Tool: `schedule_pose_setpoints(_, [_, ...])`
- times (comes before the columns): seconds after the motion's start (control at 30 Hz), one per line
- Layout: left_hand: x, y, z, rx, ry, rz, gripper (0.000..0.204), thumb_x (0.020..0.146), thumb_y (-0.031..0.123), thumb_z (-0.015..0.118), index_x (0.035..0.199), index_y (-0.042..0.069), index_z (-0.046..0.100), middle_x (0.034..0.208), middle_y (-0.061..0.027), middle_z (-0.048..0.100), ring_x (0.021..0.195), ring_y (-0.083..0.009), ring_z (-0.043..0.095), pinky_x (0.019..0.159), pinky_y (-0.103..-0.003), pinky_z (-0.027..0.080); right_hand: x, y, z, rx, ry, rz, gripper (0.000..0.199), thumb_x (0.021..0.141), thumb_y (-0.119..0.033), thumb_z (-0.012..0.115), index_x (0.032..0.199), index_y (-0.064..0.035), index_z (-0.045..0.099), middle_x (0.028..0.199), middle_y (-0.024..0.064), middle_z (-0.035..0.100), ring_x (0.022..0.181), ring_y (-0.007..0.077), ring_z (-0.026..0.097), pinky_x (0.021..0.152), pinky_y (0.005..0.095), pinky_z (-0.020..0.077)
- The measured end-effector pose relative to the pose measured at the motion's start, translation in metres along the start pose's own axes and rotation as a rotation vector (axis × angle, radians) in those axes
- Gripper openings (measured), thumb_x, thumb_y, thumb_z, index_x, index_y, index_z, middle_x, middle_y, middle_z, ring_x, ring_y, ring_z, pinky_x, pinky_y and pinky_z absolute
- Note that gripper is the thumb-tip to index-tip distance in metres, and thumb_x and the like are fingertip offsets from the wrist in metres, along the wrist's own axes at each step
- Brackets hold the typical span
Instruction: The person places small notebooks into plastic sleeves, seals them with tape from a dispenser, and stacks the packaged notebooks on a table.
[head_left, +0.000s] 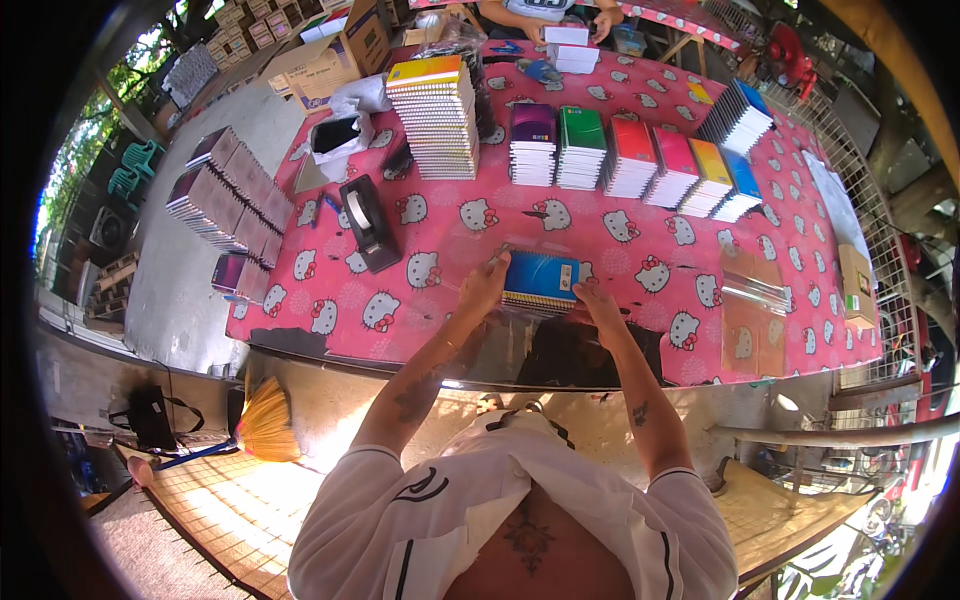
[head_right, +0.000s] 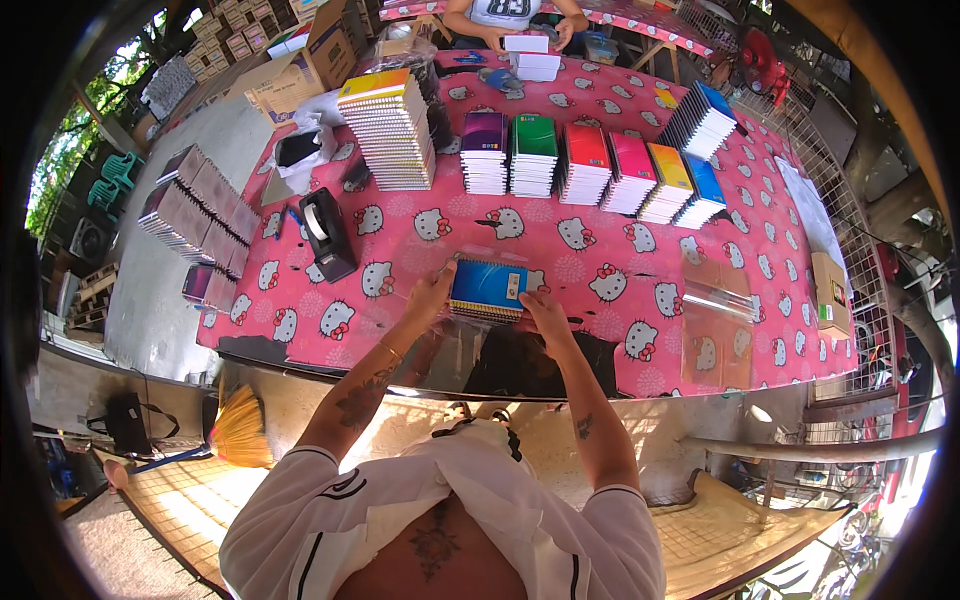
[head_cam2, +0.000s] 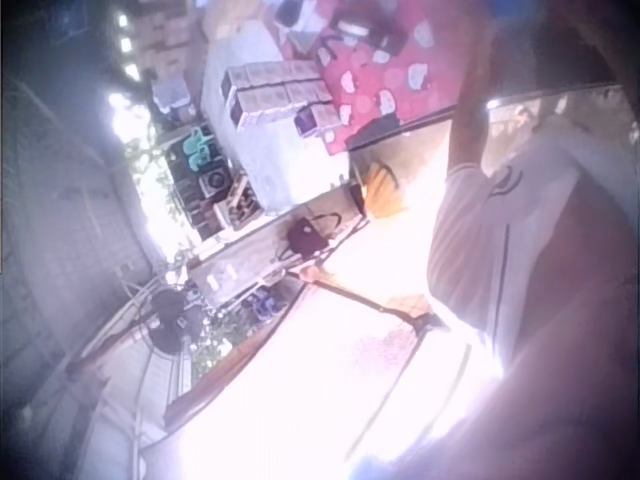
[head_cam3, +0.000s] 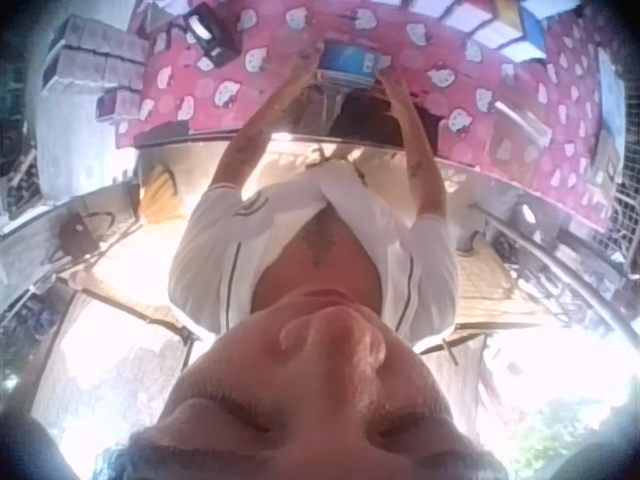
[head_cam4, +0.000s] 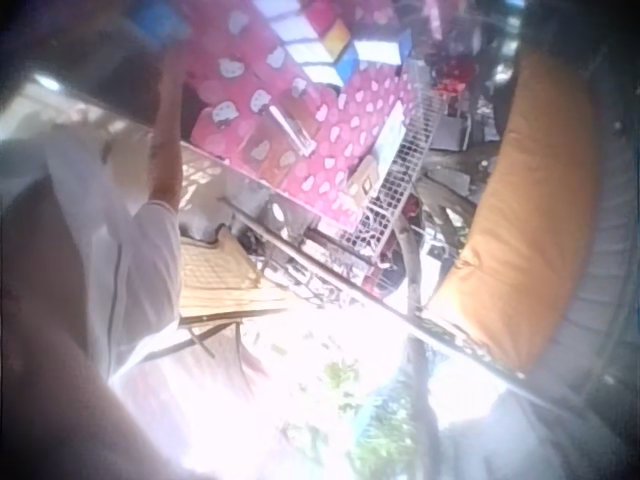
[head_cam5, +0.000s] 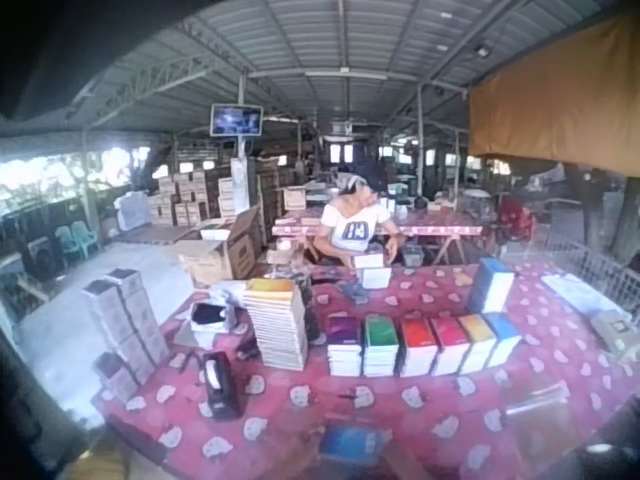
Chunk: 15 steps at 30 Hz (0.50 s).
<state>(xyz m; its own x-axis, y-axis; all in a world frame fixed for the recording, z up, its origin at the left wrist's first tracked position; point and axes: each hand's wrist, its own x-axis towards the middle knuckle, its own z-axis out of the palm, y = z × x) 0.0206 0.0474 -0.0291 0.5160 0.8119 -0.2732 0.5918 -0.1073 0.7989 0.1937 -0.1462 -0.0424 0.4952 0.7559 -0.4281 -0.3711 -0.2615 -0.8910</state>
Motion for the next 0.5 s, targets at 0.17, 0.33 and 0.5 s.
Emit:
schedule_pose_setpoints(0.17, [0.005,-0.020,0.008,-0.091,0.023,0.036,0.076,0.088,0.072,0.052,0.101,-0.001,0.071,0.087,-0.0201,0.073,0.093,-0.0383,0.071,0.082,-0.046,0.053,0.002,0.006,0.002,-0.005,-0.016,-0.041,0.046,0.098,-0.028,0.064,0.129,0.0054,0.055,0.109,0.0114,0.067,0.097,0.0169,0.067,0.083,0.0316,0.0560])
schedule_pose_setpoints(0.33, [0.023,-0.041,0.006,-0.180,-0.040,0.008,0.075,0.085,0.070,0.060,0.108,-0.001,0.071,0.093,-0.0193,0.074,0.094,-0.0356,0.072,0.084,-0.044,0.054,0.000,0.002,0.008,0.004,-0.039,-0.017,0.043,0.097,-0.025,0.065,0.129,0.0030,0.056,0.110,0.0103,0.067,0.100,0.0175,0.066,0.086,0.0329,0.0554])
schedule_pose_setpoints(0.5, [-0.021,-0.043,-0.007,-0.353,-0.065,0.366,0.059,0.084,0.054,0.072,0.108,0.000,0.071,0.101,-0.0180,0.073,0.093,-0.0345,0.072,0.085,-0.042,0.055,-0.040,-0.004,-0.005,-0.037,0.003,-0.190,0.045,0.097,-0.021,0.066,0.133,0.0015,0.055,0.117,0.0110,0.068,0.102,0.0214,0.067,0.089,0.0340,0.0529])
